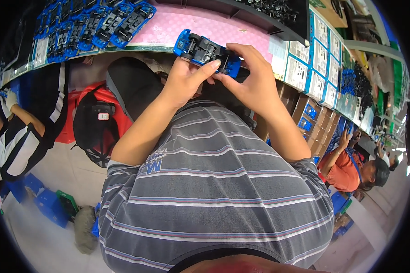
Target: The person assembles toy cars by taking car chassis and wheel axles, pressing the axles into the chassis by hand, and placing the assembled cars on the table.
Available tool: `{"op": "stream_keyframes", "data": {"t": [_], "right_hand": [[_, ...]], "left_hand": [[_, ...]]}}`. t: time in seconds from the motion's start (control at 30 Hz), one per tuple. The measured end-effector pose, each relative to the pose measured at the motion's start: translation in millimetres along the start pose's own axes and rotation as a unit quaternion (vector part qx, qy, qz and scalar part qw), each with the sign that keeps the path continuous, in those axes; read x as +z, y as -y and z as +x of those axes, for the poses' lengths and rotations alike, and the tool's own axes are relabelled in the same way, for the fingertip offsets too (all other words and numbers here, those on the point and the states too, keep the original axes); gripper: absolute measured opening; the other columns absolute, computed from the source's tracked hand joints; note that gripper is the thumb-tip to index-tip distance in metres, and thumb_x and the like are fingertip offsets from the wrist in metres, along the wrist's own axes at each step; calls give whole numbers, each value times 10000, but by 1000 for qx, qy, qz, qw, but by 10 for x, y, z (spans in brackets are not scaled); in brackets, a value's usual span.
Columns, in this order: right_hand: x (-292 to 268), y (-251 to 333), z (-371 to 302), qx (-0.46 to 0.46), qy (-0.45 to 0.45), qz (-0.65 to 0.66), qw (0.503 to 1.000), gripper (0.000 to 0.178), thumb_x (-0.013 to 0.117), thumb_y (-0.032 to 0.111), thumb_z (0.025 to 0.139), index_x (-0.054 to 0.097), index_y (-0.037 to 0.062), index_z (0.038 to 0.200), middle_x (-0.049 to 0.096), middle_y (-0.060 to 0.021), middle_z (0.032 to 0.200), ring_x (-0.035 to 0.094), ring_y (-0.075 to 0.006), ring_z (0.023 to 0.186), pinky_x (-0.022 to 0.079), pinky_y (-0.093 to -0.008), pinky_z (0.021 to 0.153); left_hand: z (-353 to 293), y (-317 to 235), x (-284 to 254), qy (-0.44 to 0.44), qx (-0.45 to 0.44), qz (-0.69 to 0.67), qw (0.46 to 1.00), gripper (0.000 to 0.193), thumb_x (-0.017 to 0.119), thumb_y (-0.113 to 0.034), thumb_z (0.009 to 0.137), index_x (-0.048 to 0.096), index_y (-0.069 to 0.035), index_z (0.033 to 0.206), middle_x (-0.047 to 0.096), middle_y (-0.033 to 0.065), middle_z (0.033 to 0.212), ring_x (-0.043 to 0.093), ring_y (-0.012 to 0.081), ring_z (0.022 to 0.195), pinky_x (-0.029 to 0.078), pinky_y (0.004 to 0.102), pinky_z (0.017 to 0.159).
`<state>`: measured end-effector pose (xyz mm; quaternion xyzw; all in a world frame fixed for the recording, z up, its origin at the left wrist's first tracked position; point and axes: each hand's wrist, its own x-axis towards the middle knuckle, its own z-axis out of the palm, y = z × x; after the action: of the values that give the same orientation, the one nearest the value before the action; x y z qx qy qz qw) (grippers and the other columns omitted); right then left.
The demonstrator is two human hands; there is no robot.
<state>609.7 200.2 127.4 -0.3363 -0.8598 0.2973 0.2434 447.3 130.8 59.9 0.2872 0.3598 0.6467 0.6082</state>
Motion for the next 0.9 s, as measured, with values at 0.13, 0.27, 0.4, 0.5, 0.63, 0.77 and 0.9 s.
{"op": "stream_keyframes", "data": {"t": [0.13,0.27,0.4,0.5,0.63,0.77,0.9], "right_hand": [[108,39,19,27,-14,27,999,613,840,112,668,581,-13,1209,642,-198,1120,639,-367,1022,517,-400,884],[149,89,28,50,20,43,998,670,864,143,663,563,-7,1243,634,-188,1154,633,-362,1040,515,-395,881],[155,129,101,26,43,54,997,681,876,186,683,566,-9,1257,638,-167,1147,643,-282,1002,526,-361,855],[148,-21,171,-26,32,85,996,616,863,188,712,591,-12,1227,656,-159,1104,656,-271,961,530,-356,848],[288,-665,269,-30,-49,-88,994,298,778,120,795,660,-12,1036,665,-159,971,655,-302,871,526,-357,774],[425,-1189,205,5,-127,-116,985,196,725,85,811,672,-9,975,647,-152,908,628,-329,825,510,-378,743],[471,-1092,208,-5,-120,-160,980,150,685,77,815,672,6,946,634,-141,898,604,-333,816,473,-410,750]], "left_hand": [[-61,-6,-51,-21,9,-14,1000,452,687,-143,929,488,-9,1311,648,57,1065,643,108,856,532,245,646],[-158,-56,-113,-25,13,15,999,520,670,-129,941,421,-17,1384,634,45,1091,634,96,872,529,234,654],[-261,-83,-296,-55,80,33,995,425,645,-87,952,434,-25,1316,580,56,1180,597,118,1043,510,273,862],[-409,-226,-532,-114,135,54,983,446,637,-83,960,411,-27,1340,533,61,1261,544,152,1169,432,343,1032],[-500,-598,-1036,-214,208,-47,953,359,545,-253,1029,443,-70,1321,597,61,1177,583,159,1115,486,367,961],[-512,-1278,-1580,-250,222,0,942,326,427,-316,1067,453,-74,1284,622,91,1191,673,221,974,583,425,759],[-633,-1928,-2623,-318,205,116,918,389,443,-407,1049,488,-117,1304,640,76,1238,676,230,996,579,410,725]]}}
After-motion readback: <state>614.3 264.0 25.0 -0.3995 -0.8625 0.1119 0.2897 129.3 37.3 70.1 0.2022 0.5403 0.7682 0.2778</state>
